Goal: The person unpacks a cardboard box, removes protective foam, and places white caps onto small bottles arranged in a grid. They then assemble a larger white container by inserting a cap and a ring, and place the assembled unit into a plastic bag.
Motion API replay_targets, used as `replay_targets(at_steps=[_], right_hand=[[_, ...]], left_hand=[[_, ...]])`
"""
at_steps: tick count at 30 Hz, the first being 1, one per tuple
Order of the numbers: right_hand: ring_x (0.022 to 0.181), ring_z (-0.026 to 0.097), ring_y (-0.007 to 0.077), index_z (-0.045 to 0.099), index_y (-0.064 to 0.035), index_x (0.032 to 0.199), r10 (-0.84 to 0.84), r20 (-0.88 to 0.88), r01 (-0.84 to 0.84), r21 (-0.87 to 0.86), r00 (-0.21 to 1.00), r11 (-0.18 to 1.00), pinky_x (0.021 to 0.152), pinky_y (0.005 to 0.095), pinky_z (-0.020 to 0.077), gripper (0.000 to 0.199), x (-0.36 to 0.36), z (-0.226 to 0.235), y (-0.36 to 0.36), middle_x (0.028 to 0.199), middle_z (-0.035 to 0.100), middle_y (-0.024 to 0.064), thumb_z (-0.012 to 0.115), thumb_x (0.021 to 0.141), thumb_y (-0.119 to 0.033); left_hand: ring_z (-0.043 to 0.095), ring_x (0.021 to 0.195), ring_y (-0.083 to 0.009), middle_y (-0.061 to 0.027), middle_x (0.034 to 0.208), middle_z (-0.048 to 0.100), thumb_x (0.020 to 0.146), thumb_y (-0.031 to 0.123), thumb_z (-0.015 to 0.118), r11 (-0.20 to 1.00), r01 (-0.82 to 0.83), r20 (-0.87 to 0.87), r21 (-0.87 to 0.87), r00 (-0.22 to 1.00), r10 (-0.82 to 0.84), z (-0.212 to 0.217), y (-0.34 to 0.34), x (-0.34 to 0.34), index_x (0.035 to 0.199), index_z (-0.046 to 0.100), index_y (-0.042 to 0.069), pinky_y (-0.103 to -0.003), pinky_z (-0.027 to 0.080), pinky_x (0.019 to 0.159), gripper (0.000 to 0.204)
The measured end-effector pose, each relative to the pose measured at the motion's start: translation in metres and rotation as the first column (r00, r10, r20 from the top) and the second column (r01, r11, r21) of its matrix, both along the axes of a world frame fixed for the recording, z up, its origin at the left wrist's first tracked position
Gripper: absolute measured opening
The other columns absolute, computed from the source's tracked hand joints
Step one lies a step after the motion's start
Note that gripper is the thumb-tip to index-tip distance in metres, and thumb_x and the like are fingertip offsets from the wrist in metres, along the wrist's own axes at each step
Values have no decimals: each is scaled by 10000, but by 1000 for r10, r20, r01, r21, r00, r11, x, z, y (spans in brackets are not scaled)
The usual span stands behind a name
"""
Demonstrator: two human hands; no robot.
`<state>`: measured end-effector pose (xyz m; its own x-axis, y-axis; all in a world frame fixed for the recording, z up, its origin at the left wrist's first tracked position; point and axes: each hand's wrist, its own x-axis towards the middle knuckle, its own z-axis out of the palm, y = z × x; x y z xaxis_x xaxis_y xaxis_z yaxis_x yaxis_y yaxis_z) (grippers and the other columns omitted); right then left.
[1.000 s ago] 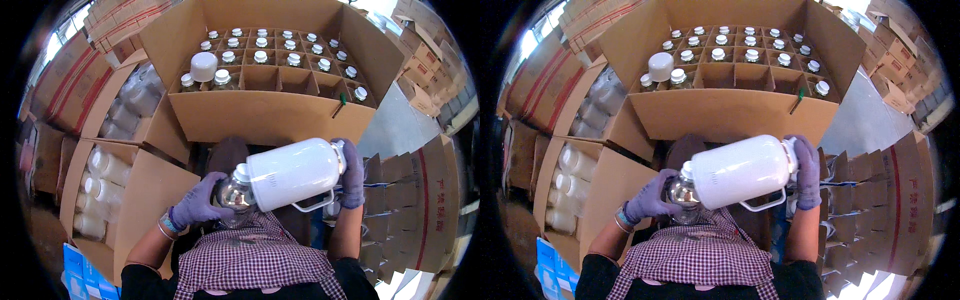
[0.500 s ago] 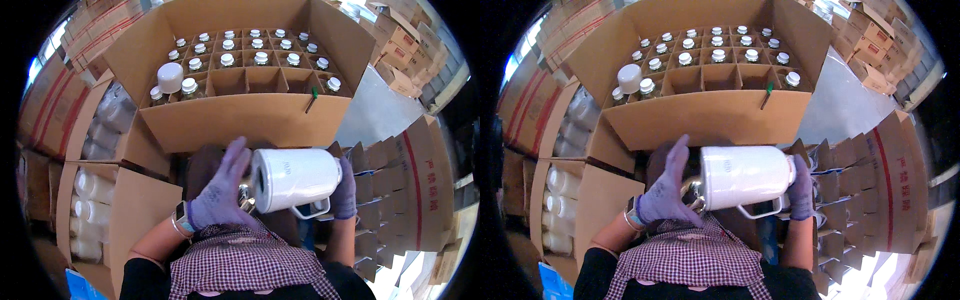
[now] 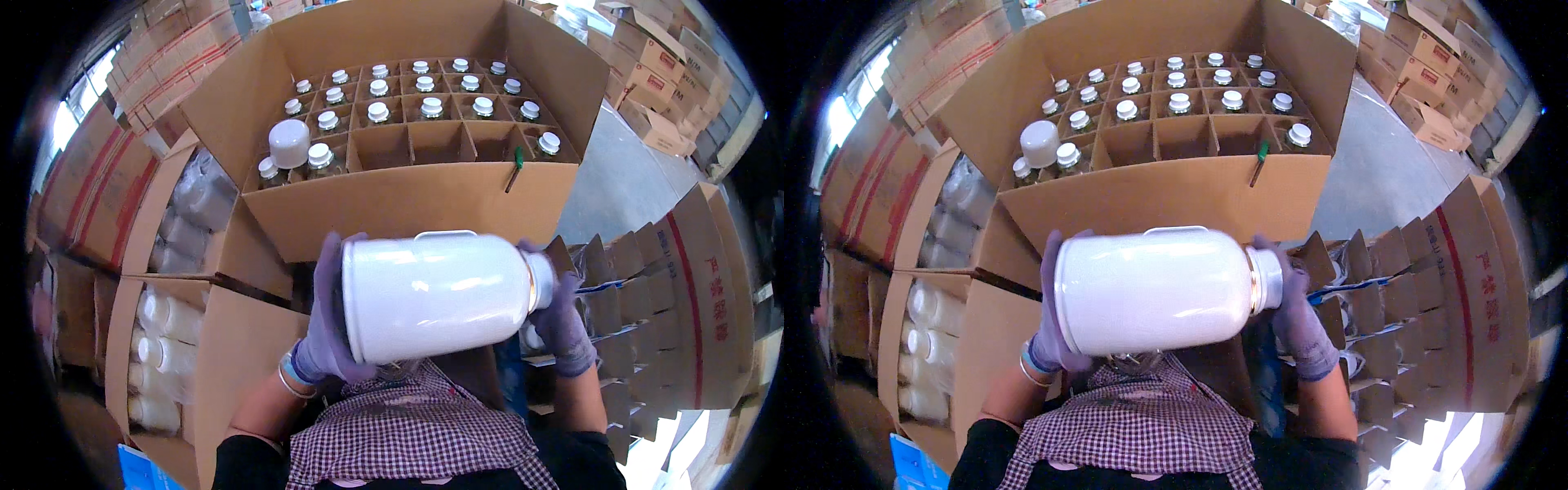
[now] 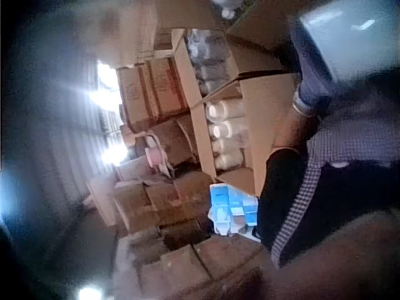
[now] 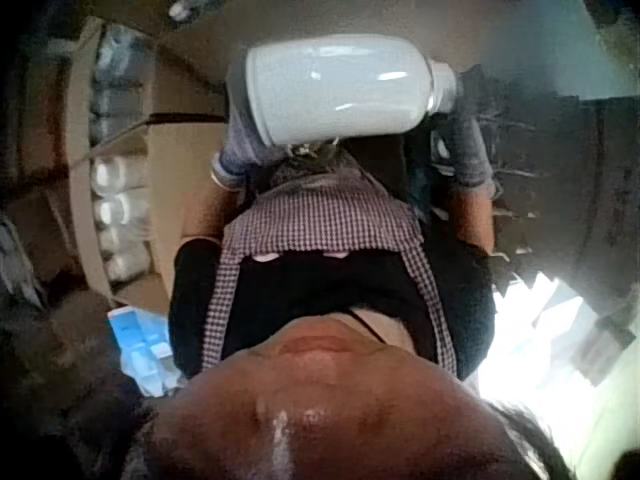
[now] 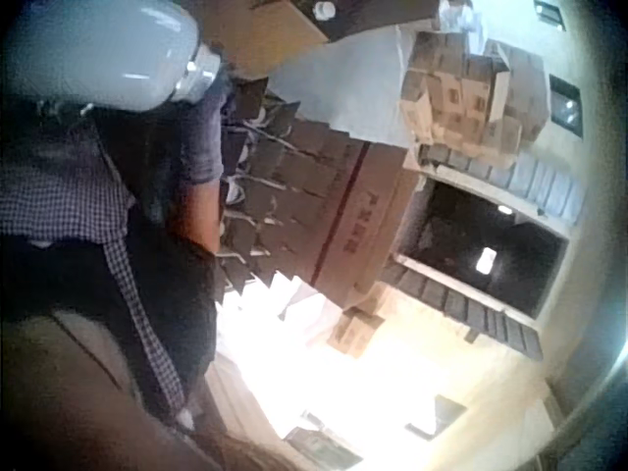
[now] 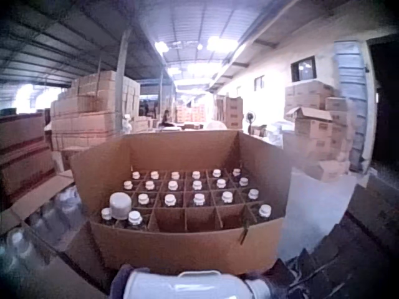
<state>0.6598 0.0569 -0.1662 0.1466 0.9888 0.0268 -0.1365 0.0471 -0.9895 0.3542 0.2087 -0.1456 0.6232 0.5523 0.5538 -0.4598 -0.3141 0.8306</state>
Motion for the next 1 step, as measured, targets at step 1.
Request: replay_targets(at_steps=[1], right_hand=[[1458,305,346,217,-103,1573,-3,-3,3,8,1000,1000,1188,456,256,1049,1,-3,1,1591,293,143,244,851,-864]], left_hand=[[342,1445,-337,-192,1552,322,607,376,857,1000,3,-3,8,1000,-3,2,2,0,1592,24,98,-499,279,1181,1320]])
